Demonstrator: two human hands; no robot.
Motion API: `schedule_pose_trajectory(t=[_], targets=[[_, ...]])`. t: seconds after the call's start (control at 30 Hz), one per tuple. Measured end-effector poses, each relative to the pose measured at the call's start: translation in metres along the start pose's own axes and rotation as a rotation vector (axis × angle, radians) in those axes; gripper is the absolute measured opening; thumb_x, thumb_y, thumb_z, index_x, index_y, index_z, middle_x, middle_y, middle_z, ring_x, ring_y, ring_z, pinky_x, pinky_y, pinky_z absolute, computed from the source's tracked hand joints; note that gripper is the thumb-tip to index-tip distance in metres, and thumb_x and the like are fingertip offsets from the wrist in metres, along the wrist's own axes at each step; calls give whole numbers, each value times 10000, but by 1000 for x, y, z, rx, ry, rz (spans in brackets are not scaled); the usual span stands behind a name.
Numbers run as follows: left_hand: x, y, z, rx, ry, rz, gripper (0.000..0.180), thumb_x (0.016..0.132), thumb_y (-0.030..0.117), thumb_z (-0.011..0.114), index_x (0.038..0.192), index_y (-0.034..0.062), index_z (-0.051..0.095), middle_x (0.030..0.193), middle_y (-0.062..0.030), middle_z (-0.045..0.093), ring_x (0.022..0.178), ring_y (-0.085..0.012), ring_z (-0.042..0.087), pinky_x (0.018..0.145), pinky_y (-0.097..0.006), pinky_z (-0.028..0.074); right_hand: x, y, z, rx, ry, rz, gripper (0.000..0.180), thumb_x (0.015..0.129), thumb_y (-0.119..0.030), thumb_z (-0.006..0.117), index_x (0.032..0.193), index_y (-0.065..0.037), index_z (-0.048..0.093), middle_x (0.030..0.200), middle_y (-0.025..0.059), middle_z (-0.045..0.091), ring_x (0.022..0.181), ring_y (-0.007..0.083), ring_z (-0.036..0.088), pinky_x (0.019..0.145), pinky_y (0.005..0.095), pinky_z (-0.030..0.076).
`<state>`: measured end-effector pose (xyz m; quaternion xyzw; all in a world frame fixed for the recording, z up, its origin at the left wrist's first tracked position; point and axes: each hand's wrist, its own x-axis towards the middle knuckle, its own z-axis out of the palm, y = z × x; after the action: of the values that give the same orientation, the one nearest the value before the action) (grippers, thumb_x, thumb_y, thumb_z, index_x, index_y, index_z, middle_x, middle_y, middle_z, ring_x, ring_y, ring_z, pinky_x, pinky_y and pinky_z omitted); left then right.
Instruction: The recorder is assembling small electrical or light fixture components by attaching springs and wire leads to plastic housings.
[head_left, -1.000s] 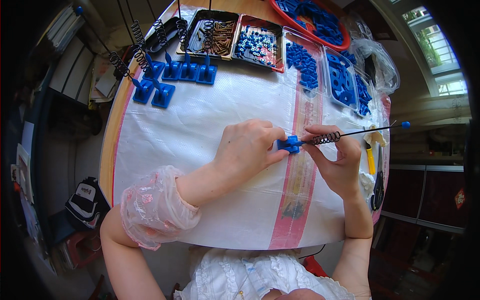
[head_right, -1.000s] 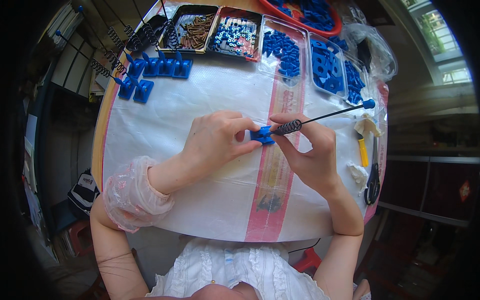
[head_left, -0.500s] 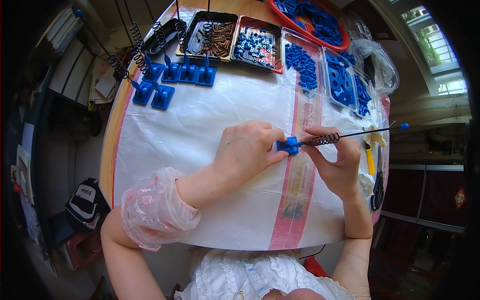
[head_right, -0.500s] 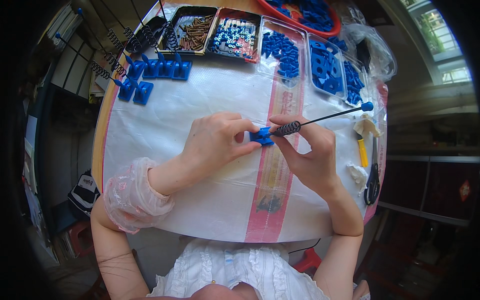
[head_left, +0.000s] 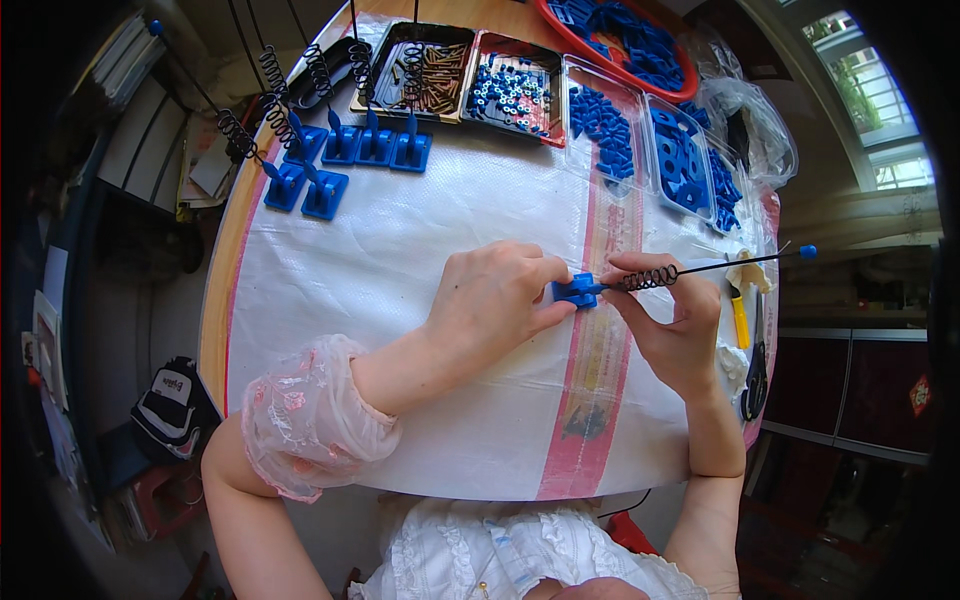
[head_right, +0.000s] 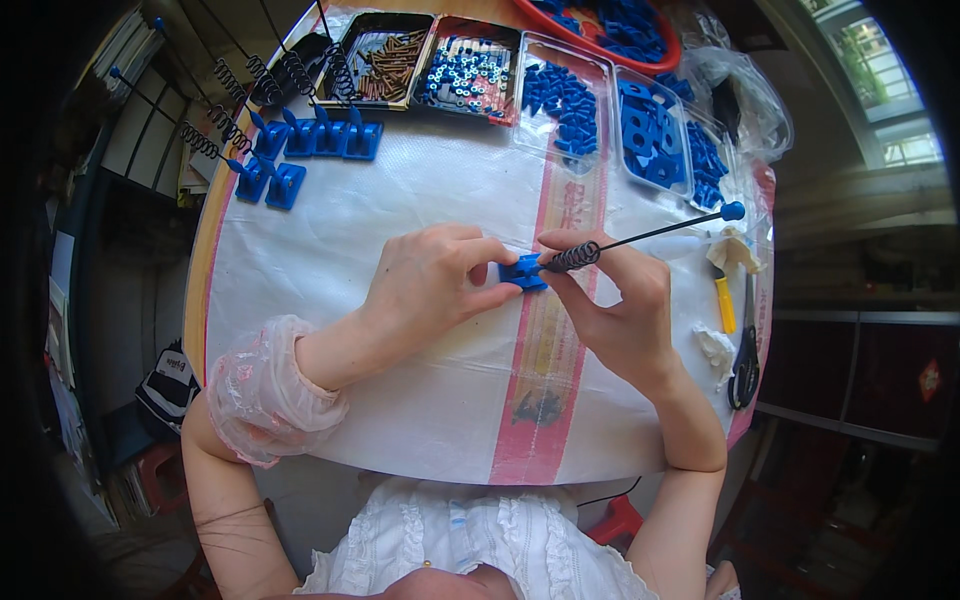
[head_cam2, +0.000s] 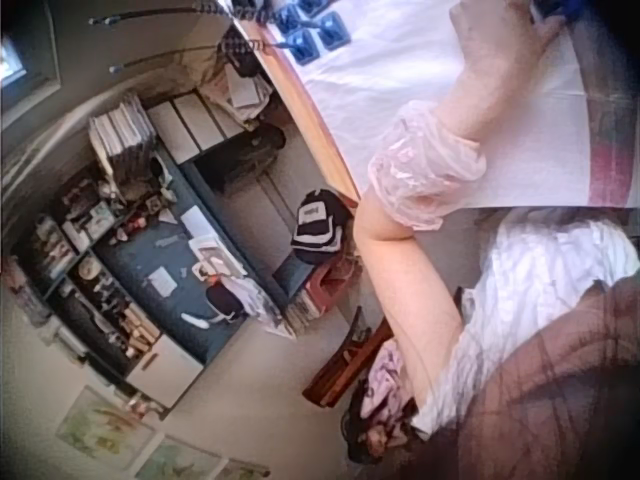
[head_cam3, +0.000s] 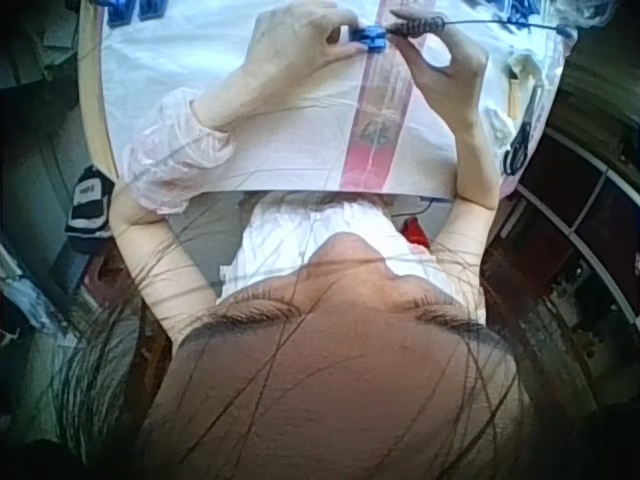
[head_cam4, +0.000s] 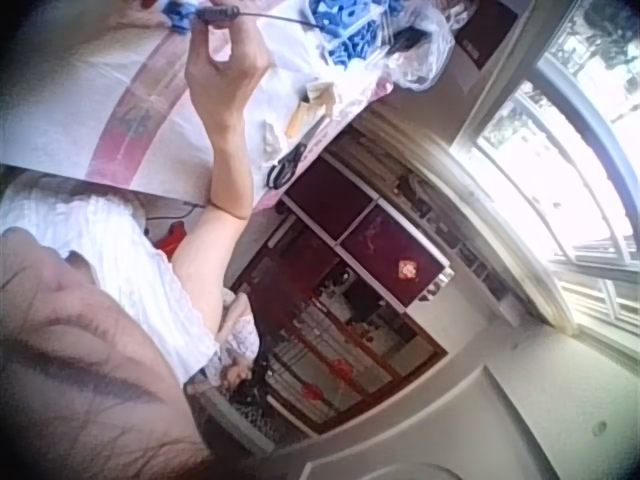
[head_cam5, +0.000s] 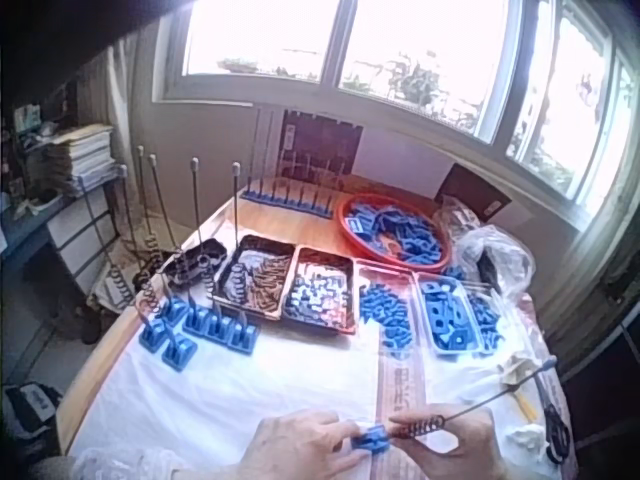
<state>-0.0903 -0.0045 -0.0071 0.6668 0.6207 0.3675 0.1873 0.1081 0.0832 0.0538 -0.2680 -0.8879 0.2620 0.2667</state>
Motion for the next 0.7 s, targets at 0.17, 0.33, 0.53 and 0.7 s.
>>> schedule_pose_trajectory(t=[0.17, 0.33, 0.53, 0.7], targets=[[0, 0, -1, 4, -2, -2, 173, 823, 280, 852, 942, 172, 787, 737, -17, 666, 692, -217, 668, 618, -381, 525, 1, 0, 0, -1, -3, -9, 308, 800, 59, 810, 1093, -18, 755, 942, 107, 793, 872, 221, 784, 761, 298, 577], [0, 1, -1, 10, -2, 4, 177, 821, 279, 855, 946, 173, 786, 739, -14, 668, 693, -215, 670, 618, -379, 525, 0, 1, 0, 1, 0, -4, 296, 799, 61, 809, 1082, -9, 756, 949, 108, 794, 870, 224, 785, 764, 300, 579], [0, 0, 0, 10, 1, 6, 180, 820, 275, 856, 949, 172, 785, 742, -13, 670, 692, -212, 670, 618, -376, 526, 0, 1, 0, 3, -3, -2, 290, 798, 67, 803, 1075, -6, 756, 959, 109, 794, 876, 226, 785, 769, 300, 580], [0, 1, -1, 9, -5, 3, 176, 822, 273, 854, 946, 170, 785, 743, -14, 672, 688, -213, 669, 617, -376, 526, 0, 1, 0, 6, 0, 1, 288, 797, 67, 802, 1072, -8, 756, 950, 109, 791, 871, 226, 783, 762, 298, 577]])
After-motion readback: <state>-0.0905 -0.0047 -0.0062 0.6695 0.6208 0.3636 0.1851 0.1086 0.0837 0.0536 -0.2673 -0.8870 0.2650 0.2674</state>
